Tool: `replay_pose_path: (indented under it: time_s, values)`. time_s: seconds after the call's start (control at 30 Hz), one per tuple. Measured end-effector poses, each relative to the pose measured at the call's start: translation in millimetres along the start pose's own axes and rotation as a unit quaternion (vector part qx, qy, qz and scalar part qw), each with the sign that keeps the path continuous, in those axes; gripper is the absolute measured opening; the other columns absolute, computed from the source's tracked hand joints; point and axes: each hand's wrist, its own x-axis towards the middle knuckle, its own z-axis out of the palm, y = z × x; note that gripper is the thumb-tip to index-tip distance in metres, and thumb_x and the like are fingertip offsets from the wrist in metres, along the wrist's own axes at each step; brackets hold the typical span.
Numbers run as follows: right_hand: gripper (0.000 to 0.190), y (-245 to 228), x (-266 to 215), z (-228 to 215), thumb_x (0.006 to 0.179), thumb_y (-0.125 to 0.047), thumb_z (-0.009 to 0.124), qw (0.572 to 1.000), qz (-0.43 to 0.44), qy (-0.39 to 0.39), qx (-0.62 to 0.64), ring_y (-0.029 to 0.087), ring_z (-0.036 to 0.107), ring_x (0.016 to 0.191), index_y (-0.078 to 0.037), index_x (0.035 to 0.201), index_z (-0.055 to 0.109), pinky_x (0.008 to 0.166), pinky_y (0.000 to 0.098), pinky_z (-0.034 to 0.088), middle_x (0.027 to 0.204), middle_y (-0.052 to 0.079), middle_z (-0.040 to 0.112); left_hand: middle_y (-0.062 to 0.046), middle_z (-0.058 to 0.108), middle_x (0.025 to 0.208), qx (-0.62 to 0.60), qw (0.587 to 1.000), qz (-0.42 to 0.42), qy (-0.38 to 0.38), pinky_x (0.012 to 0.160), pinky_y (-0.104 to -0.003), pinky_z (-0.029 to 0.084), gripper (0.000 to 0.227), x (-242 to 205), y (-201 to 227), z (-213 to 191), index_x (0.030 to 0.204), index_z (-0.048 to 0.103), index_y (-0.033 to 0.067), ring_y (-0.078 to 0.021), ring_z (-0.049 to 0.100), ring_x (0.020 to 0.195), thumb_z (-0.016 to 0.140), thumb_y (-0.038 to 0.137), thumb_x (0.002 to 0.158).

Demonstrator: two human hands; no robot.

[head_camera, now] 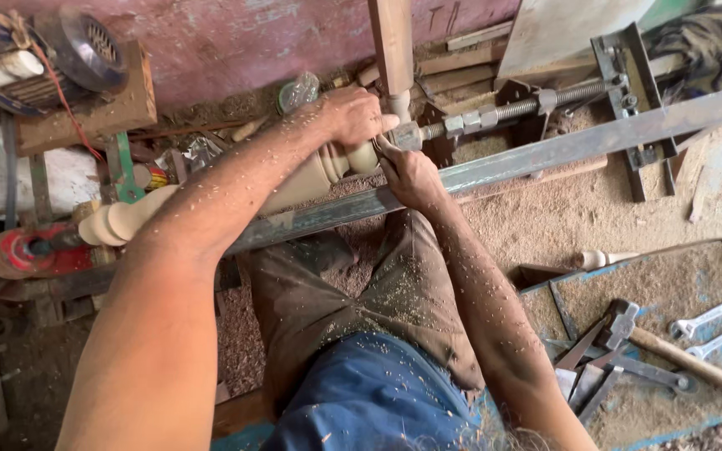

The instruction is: The person shapes a wooden workpiece on a lathe using a metal tool, then smooths the rotating surface with a small piece of sandpaper held by hand.

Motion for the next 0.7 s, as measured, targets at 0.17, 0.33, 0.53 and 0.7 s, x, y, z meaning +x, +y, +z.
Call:
replay_pose_path:
  time_s: [0.17,0.33,0.53,0.7]
  values:
    - [0.037,22.1,9.5,-0.3,0.108,-0.022,0.047,0.999,-0.037,0.014,-0.004,0.01,0.053,0.038,-0.002,0.132,0.066,0.031,0.026,0.046,0.073,0.012,0.071,-0.003,0.046,0.051,0.068,0.989,0.081,0.107,0.042,-0.037,0.04,0.065,1.0,-8.2,18.1,0.065,0.063,0.0049,-0.0146,0.037,0.039,0.046,0.051,0.108]
    - [0.032,18.3,15.0,-16.8,0.113,-0.025,0.047,0.992,-0.03,-0.071,-0.097,0.01,0.044,0.038,-0.01,0.106,0.075,0.033,0.03,0.037,0.076,0.005,0.073,-0.005,0.054,0.052,0.011,0.981,0.107,0.163,0.045,-0.042,0.049,0.062,-0.7,-14.2,33.7,0.074,0.067,0.0053,-0.0178,0.049,0.04,0.043,0.05,0.108]
    - [0.019,-15.4,54.7,-55.8,0.105,-0.022,0.058,0.933,-0.106,-0.156,-0.305,0.011,0.046,0.044,-0.012,0.114,0.072,0.039,0.0294,0.044,0.072,0.01,0.073,-0.008,0.059,0.055,-0.065,0.981,0.063,0.169,0.052,-0.044,0.057,0.071,-15.0,-24.6,31.4,0.073,0.068,0.0017,-0.0221,0.059,0.044,0.035,0.054,0.109]
    - [0.029,-23.4,66.5,-64.6,0.099,-0.011,0.061,0.902,-0.143,-0.177,-0.368,0.012,0.057,0.052,-0.023,0.122,0.074,0.049,0.03,0.053,0.083,0.01,0.076,-0.012,0.062,0.058,-0.085,0.987,0.005,0.137,0.065,-0.046,0.061,0.083,-24.3,-13.6,29.0,0.079,0.072,-0.0032,-0.0226,0.065,0.052,0.029,0.061,0.108]
